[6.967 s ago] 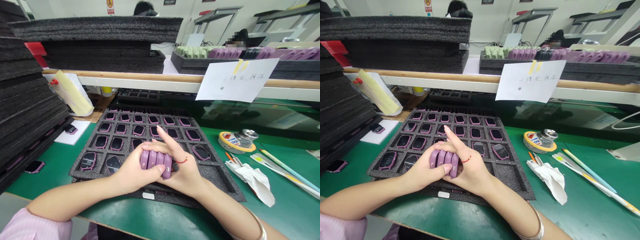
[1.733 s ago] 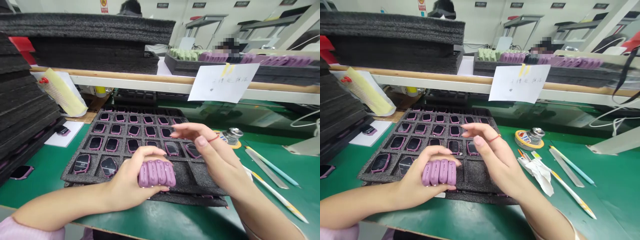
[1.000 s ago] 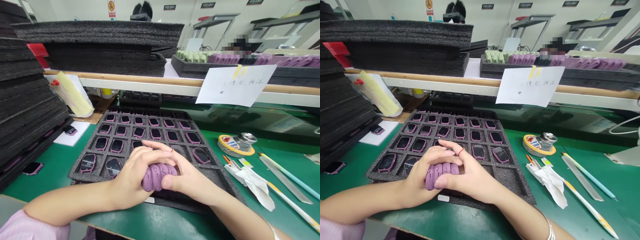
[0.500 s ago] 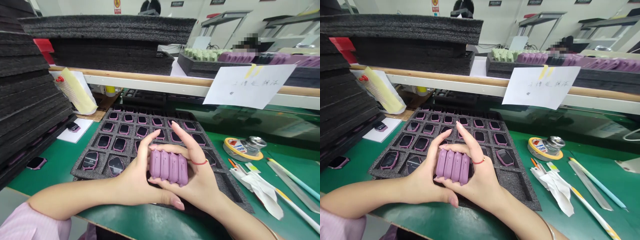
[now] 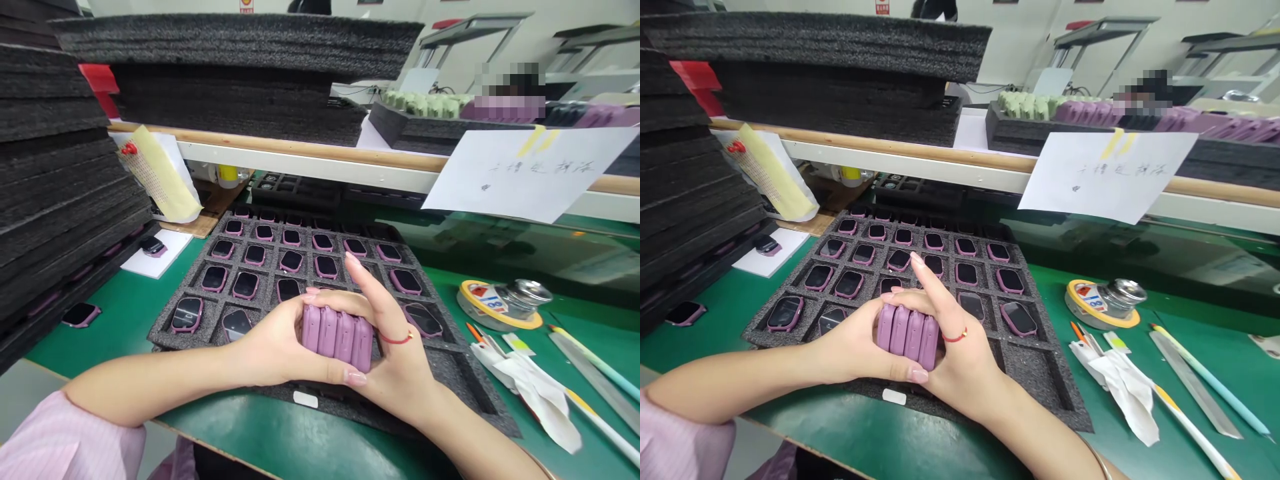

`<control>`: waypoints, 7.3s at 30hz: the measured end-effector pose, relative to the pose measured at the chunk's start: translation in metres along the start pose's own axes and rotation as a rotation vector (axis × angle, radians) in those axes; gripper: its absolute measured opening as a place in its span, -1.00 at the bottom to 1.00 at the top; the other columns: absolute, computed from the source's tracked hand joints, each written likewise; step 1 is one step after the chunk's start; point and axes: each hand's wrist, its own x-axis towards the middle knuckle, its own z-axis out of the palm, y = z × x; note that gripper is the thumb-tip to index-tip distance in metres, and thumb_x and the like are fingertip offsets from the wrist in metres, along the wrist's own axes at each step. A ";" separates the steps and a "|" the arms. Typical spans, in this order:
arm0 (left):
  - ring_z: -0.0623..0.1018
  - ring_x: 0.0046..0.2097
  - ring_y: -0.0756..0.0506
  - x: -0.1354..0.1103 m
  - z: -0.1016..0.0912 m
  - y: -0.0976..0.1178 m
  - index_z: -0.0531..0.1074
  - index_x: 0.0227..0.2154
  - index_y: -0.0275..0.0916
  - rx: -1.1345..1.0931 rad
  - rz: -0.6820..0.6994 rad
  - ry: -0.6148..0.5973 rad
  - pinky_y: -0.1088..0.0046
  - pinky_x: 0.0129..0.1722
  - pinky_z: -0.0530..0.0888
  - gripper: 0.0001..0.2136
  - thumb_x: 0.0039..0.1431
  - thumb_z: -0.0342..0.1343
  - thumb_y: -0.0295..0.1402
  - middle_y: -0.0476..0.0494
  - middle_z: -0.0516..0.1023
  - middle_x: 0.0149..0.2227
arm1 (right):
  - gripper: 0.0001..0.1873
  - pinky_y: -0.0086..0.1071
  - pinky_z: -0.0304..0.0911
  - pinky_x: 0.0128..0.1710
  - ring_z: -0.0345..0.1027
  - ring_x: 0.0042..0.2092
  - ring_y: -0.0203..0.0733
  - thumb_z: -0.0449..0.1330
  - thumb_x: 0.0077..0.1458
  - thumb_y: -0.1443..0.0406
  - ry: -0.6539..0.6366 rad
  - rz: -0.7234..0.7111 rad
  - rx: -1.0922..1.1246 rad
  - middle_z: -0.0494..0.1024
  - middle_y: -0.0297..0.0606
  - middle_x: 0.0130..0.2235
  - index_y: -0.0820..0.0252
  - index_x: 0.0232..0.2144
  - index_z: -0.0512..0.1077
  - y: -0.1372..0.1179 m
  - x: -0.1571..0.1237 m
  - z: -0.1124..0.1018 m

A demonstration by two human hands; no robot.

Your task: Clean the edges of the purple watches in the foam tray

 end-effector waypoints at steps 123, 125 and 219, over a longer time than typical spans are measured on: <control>0.61 -0.35 -0.04 -0.003 0.005 -0.015 0.57 -0.22 -0.37 -0.709 -0.252 0.015 0.62 -0.49 0.43 -0.47 -0.03 0.38 0.05 -0.22 0.62 -0.32 | -0.42 -0.29 0.44 -0.20 0.46 -0.21 -0.18 0.39 0.06 0.32 -0.027 0.094 -0.164 0.58 -0.29 -0.18 0.03 0.11 0.34 -0.021 -0.011 -0.019; 0.62 -0.38 -0.05 -0.002 0.004 -0.015 0.58 -0.22 -0.39 -0.721 -0.263 -0.050 0.65 -0.60 0.32 -0.46 0.00 0.35 0.06 -0.26 0.63 -0.33 | -0.41 -0.29 0.44 -0.22 0.45 -0.23 -0.18 0.38 0.05 0.35 -0.024 0.091 -0.182 0.58 -0.27 -0.17 0.03 0.12 0.34 -0.022 -0.010 -0.019; 0.31 -0.64 0.14 -0.002 0.006 -0.012 0.58 -0.32 -0.32 -0.763 -0.268 0.033 0.65 -0.70 0.01 -0.67 0.02 0.38 -0.13 -0.09 0.53 -0.48 | -0.56 -0.33 0.57 -0.07 0.61 -0.15 -0.14 0.31 0.09 0.52 0.077 -0.195 -0.371 0.68 -0.28 -0.12 0.02 -0.01 0.54 -0.018 -0.018 -0.042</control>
